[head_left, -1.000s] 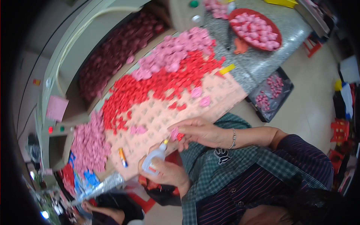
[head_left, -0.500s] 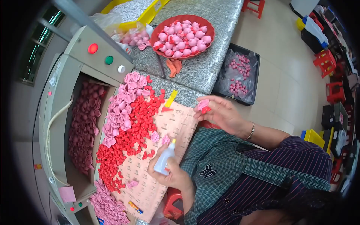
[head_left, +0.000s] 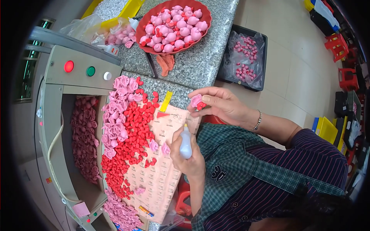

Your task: Applying glue to small pink components and joining them as part of a factory assembly line.

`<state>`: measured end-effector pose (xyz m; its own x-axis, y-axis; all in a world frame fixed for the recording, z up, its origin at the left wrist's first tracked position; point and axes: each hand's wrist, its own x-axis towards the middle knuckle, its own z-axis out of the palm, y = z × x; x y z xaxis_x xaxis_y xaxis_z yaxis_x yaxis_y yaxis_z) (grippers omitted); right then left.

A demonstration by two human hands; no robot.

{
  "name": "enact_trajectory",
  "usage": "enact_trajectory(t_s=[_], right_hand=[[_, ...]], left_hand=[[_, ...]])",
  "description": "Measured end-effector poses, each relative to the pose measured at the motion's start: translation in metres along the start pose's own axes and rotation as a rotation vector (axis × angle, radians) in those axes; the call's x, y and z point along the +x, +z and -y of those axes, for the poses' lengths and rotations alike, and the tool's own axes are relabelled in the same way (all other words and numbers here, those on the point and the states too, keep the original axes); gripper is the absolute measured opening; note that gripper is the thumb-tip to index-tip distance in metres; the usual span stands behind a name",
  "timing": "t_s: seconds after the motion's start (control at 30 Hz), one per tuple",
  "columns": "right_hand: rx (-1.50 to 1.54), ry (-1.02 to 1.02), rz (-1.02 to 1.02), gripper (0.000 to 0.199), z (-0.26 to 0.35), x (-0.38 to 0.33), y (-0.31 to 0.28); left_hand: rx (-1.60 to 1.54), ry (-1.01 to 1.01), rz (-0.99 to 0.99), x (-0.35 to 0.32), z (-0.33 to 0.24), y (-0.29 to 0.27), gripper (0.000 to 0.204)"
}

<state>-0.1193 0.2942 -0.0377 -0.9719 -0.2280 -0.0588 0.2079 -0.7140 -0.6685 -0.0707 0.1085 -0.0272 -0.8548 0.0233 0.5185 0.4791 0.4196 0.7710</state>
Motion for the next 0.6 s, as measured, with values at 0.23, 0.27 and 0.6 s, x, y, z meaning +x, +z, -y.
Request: enact_trajectory(t_s=[0.23, 0.27, 0.6], right_hand=[[0.024, -0.003, -0.065, 0.037, 0.0014, -0.0001, -0.0005], [0.026, -0.004, -0.070, 0.037, 0.0021, -0.0001, -0.0011], [0.060, 0.021, -0.041, 0.039, 0.0043, 0.0000, -0.0040]], left_hand=[[-0.034, -0.073, -0.023, -0.0025, 0.0021, 0.0023, 0.045], [-0.044, -0.067, -0.005, -0.0023, 0.0018, 0.0019, 0.045], [0.004, -0.249, -0.176, 0.0029, -0.0045, 0.0006, 0.039]])
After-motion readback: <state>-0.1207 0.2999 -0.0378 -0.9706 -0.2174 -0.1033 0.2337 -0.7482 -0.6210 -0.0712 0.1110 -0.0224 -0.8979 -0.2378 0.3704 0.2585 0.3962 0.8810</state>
